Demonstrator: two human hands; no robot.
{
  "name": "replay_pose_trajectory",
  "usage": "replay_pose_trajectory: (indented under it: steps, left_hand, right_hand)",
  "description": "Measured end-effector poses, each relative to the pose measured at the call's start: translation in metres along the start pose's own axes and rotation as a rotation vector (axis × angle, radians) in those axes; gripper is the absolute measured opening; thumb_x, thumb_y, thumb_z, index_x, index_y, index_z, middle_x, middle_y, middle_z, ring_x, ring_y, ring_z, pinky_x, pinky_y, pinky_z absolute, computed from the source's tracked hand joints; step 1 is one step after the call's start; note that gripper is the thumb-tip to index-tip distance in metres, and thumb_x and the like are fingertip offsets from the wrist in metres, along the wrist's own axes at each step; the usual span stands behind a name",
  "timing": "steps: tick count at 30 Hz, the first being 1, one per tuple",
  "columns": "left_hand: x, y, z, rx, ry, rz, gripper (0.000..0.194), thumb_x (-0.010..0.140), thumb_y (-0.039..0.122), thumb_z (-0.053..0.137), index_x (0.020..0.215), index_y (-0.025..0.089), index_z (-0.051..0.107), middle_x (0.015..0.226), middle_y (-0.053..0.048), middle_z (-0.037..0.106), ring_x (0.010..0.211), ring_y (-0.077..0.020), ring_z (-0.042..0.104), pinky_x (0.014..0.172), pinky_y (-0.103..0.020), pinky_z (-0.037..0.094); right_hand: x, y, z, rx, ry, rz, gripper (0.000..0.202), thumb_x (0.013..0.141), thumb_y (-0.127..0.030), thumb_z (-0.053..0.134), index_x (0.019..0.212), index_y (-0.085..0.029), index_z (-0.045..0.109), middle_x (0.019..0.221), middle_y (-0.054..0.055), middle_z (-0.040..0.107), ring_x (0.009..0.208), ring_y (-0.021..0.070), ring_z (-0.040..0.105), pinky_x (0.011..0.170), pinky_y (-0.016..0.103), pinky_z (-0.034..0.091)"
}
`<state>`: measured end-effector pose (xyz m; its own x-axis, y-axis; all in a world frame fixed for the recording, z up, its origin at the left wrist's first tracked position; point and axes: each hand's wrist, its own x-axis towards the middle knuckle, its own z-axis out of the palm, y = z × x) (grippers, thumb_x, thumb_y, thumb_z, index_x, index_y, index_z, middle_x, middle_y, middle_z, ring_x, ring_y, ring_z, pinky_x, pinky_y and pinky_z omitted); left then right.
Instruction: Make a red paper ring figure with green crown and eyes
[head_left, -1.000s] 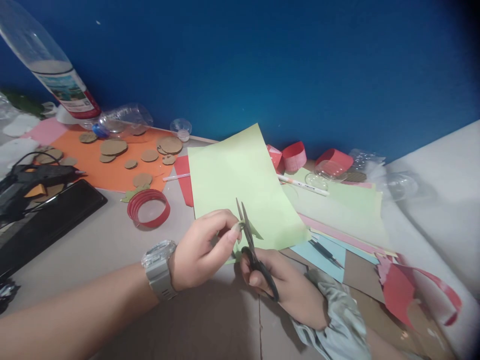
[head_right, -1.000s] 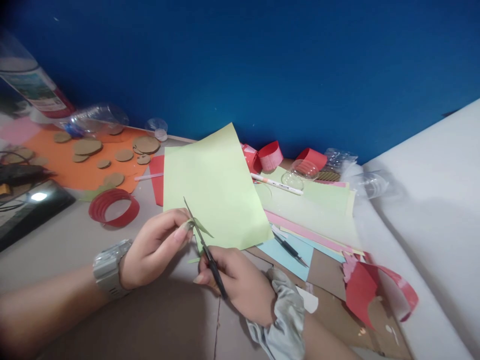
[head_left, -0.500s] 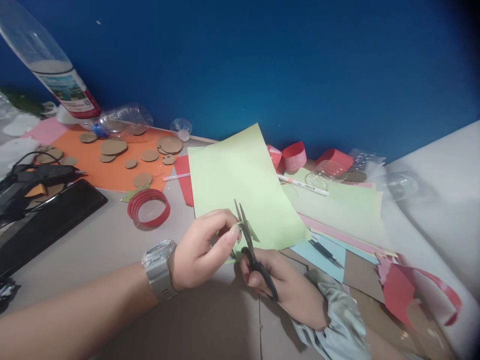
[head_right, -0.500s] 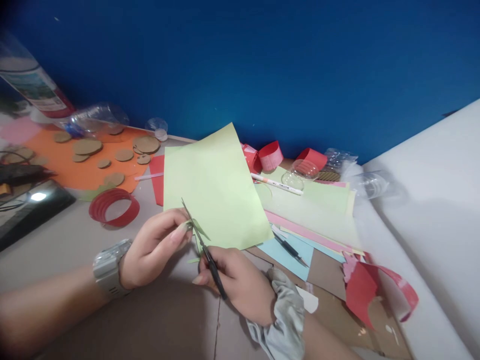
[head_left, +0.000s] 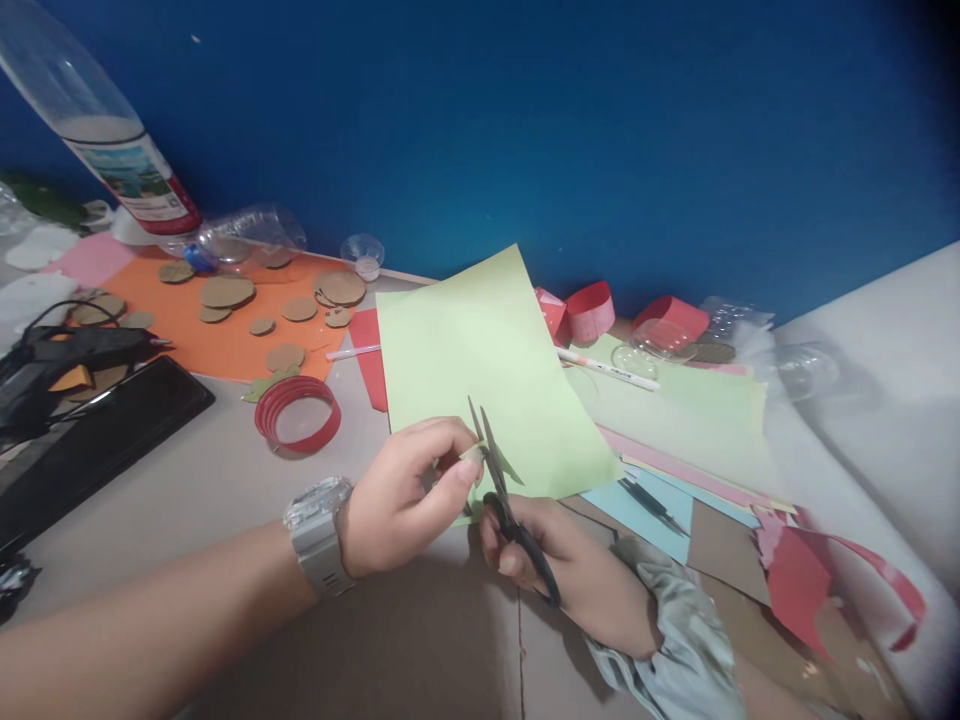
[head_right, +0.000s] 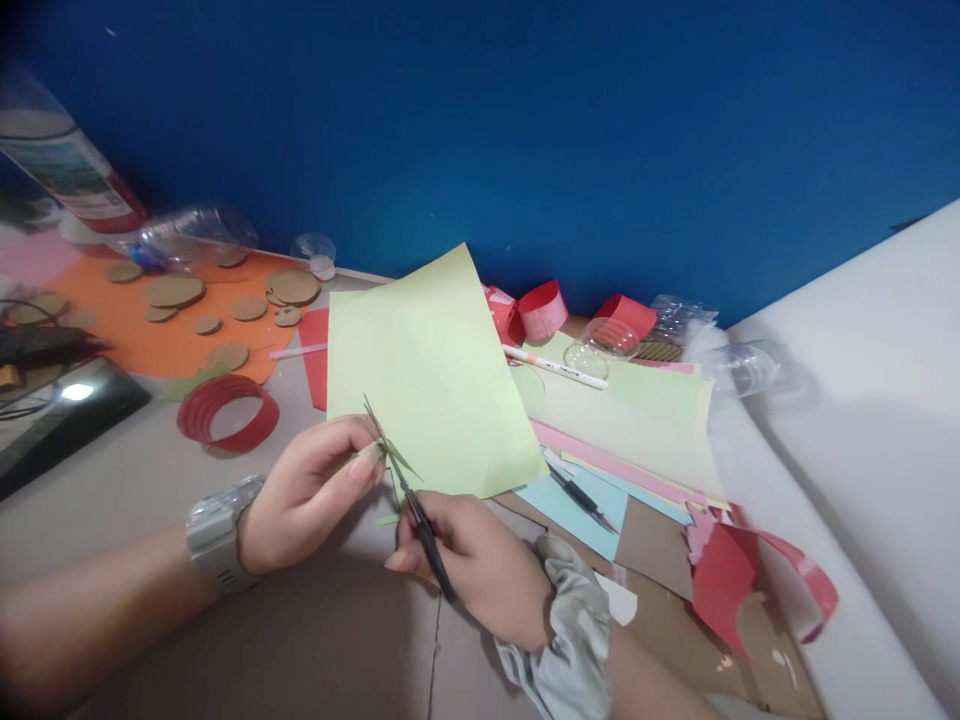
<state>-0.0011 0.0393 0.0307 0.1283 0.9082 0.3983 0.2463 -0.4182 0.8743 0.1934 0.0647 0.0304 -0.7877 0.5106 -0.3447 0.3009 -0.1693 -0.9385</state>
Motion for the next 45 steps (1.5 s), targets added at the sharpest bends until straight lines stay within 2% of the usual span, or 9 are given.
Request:
replay_pose_trajectory:
  steps: [10, 19, 32, 45]
  left_hand:
    - [-0.001, 0.0023, -0.0012, -0.013, -0.007, -0.008, 0.023, 0.095, 0.019, 0.045, 0.072, 0.019, 0.046, 0.066, 0.002, 0.049, 0.058, -0.0105, 0.044, 0.054, -0.022, 0.038]
    - [-0.0009, 0.0016, -0.0011, -0.006, 0.0, -0.017, 0.023, 0.094, 0.019, 0.045, 0.072, 0.019, 0.045, 0.066, 0.002, 0.049, 0.057, -0.0106, 0.043, 0.054, -0.022, 0.038]
    - [0.0015, 0.0021, -0.0012, 0.009, 0.014, -0.001, 0.026, 0.095, 0.021, 0.045, 0.069, 0.02, 0.043, 0.064, 0.002, 0.048, 0.056, -0.0107, 0.043, 0.053, -0.022, 0.038]
    - [0.0013, 0.0027, -0.0011, 0.004, 0.017, -0.003, 0.025, 0.094, 0.02, 0.045, 0.069, 0.02, 0.042, 0.064, 0.002, 0.048, 0.056, -0.0109, 0.043, 0.052, -0.022, 0.038]
  right_hand:
    - [0.0006, 0.0003, -0.0002, -0.008, -0.003, 0.011, 0.059, 0.079, -0.077, 0.055, 0.075, -0.018, 0.05, 0.064, -0.003, 0.046, 0.059, 0.0124, 0.038, 0.056, 0.026, 0.03]
    - [0.0008, 0.0013, 0.0013, 0.034, 0.004, 0.018, 0.049, 0.085, -0.065, 0.059, 0.074, -0.019, 0.048, 0.062, -0.006, 0.04, 0.057, 0.0112, 0.034, 0.054, 0.026, 0.029]
    - [0.0012, -0.0004, 0.0006, -0.034, 0.011, 0.016, 0.057, 0.081, -0.075, 0.054, 0.073, -0.02, 0.047, 0.066, -0.004, 0.044, 0.061, 0.0128, 0.037, 0.057, 0.026, 0.031]
    - [0.0015, -0.0004, 0.0004, -0.032, 0.009, 0.007, 0.05, 0.085, -0.067, 0.057, 0.074, -0.02, 0.047, 0.064, -0.005, 0.041, 0.059, 0.0121, 0.036, 0.056, 0.026, 0.031]
